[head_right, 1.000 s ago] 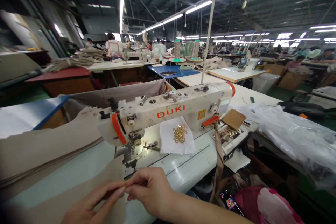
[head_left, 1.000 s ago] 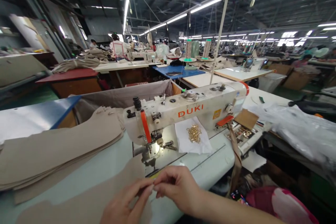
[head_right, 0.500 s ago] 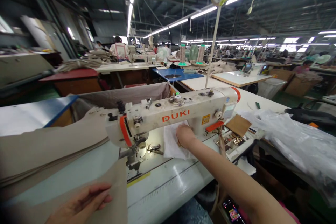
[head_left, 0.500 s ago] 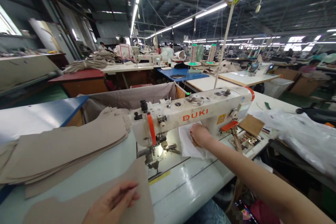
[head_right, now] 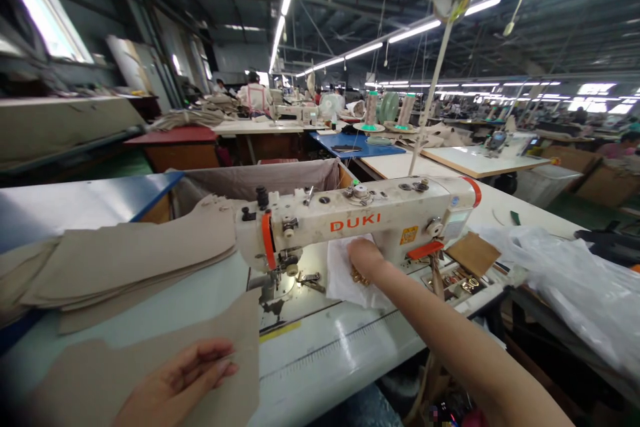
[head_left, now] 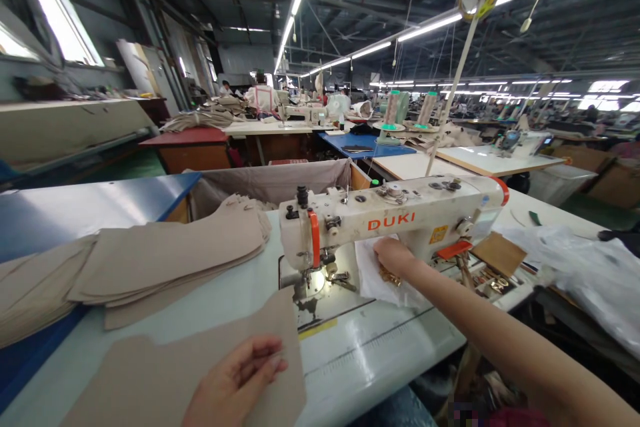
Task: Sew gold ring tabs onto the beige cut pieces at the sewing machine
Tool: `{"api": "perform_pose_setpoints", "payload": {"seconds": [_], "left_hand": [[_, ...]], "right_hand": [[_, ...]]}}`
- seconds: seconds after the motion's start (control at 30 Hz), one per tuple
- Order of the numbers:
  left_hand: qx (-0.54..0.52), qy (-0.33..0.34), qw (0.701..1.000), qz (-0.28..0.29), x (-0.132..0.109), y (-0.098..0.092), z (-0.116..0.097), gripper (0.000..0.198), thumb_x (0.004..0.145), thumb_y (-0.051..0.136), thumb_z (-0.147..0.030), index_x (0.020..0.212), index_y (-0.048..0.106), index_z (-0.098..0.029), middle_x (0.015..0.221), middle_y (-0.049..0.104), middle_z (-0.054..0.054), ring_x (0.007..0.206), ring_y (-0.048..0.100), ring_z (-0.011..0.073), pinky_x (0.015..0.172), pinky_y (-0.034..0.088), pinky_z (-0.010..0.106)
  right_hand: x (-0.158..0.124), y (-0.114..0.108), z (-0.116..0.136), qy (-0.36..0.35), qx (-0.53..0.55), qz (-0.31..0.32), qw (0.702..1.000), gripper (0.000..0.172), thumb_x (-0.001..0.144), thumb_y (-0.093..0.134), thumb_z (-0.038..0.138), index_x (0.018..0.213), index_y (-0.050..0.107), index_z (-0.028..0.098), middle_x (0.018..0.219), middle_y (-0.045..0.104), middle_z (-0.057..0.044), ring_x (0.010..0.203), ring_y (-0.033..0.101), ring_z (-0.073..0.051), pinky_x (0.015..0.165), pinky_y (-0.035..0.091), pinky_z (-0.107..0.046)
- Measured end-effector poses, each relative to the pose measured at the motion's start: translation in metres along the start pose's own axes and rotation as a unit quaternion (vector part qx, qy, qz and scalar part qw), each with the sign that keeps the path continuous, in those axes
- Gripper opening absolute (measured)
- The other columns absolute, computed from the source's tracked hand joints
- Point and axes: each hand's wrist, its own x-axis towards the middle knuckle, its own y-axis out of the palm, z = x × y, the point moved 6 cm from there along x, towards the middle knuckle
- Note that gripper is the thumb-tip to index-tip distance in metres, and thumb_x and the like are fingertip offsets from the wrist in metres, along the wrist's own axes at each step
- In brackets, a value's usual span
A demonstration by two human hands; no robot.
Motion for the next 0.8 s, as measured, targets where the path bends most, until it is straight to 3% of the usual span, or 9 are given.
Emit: {"api": "perform_pose_setpoints", "payload": {"seconds": [0.1,0.2,0.33,0.47,0.53,0.67,0.8], "left_hand": [[-0.016,-0.002,1.0,-0.009,-0.003,-0.002,0.002,0.045,0.039,0.074,-0.055,0.07,0.067,-0.023,0.075,0.074,0.003,0.078,0.07,0.0282,0.082,0.054,0.036],[-0.013,0.005,1.0,-0.016,-0.004,-0.001,0.001,0.043,0.04,0.076,-0.053,0.07,0.069,-0.023,0.074,0.074,0.004,0.077,0.07,0.0277,0.081,0.055,0.034],[-0.008,0.06,0.998,-0.01,-0.006,0.007,-0.007,0.033,0.046,0.075,-0.046,0.068,0.07,-0.023,0.074,0.074,0.002,0.076,0.069,0.0254,0.077,0.056,0.031],[0.005,0.129,0.992,-0.002,-0.01,0.02,-0.02,0.021,0.058,0.069,-0.039,0.071,0.07,-0.022,0.072,0.074,0.001,0.071,0.069,0.0216,0.069,0.056,0.027],[0.02,0.169,0.985,-0.013,-0.013,0.027,-0.027,0.017,0.064,0.065,-0.034,0.074,0.07,-0.021,0.07,0.073,0.001,0.068,0.068,0.0194,0.065,0.056,0.025],[0.066,0.281,0.956,-0.057,-0.021,0.04,-0.041,0.012,0.074,0.059,-0.025,0.078,0.069,-0.022,0.073,0.071,0.0,0.068,0.067,0.0158,0.067,0.054,0.024],[0.091,0.325,0.936,-0.105,-0.028,0.04,-0.043,0.012,0.078,0.057,-0.023,0.08,0.069,-0.024,0.077,0.07,0.001,0.069,0.065,0.0159,0.067,0.052,0.024]], "right_hand": [[-0.009,-0.008,-0.005,0.012,0.086,-0.032,0.996,0.01,0.087,0.057,0.017,0.09,0.067,0.014,0.095,0.068,-0.008,0.089,0.064,-0.019,0.084,0.049,-0.035],[-0.024,-0.012,-0.005,0.017,0.185,-0.078,0.98,0.018,0.08,0.055,0.007,0.084,0.071,0.015,0.09,0.072,-0.009,0.087,0.066,-0.02,0.082,0.049,-0.031],[-0.046,-0.008,0.005,0.016,0.312,-0.117,0.943,0.021,0.083,0.052,0.016,0.089,0.071,0.016,0.081,0.073,-0.006,0.072,0.067,-0.018,0.067,0.052,-0.028],[-0.068,-0.008,0.029,-0.013,0.408,-0.13,0.904,0.019,0.081,0.058,0.03,0.085,0.072,0.019,0.081,0.073,-0.004,0.072,0.067,-0.017,0.066,0.052,-0.027],[-0.078,-0.008,0.049,-0.026,0.478,-0.121,0.87,0.019,0.078,0.062,0.035,0.082,0.073,0.019,0.079,0.073,-0.004,0.072,0.067,-0.017,0.067,0.052,-0.027],[-0.096,0.0,0.096,-0.015,0.655,-0.066,0.753,0.021,0.07,0.072,0.039,0.078,0.074,0.019,0.075,0.073,-0.003,0.07,0.066,-0.017,0.067,0.052,-0.027],[-0.104,0.006,0.129,0.004,0.711,-0.044,0.702,0.028,0.064,0.077,0.044,0.079,0.074,0.02,0.077,0.073,-0.004,0.072,0.066,-0.018,0.07,0.053,-0.029]]}}
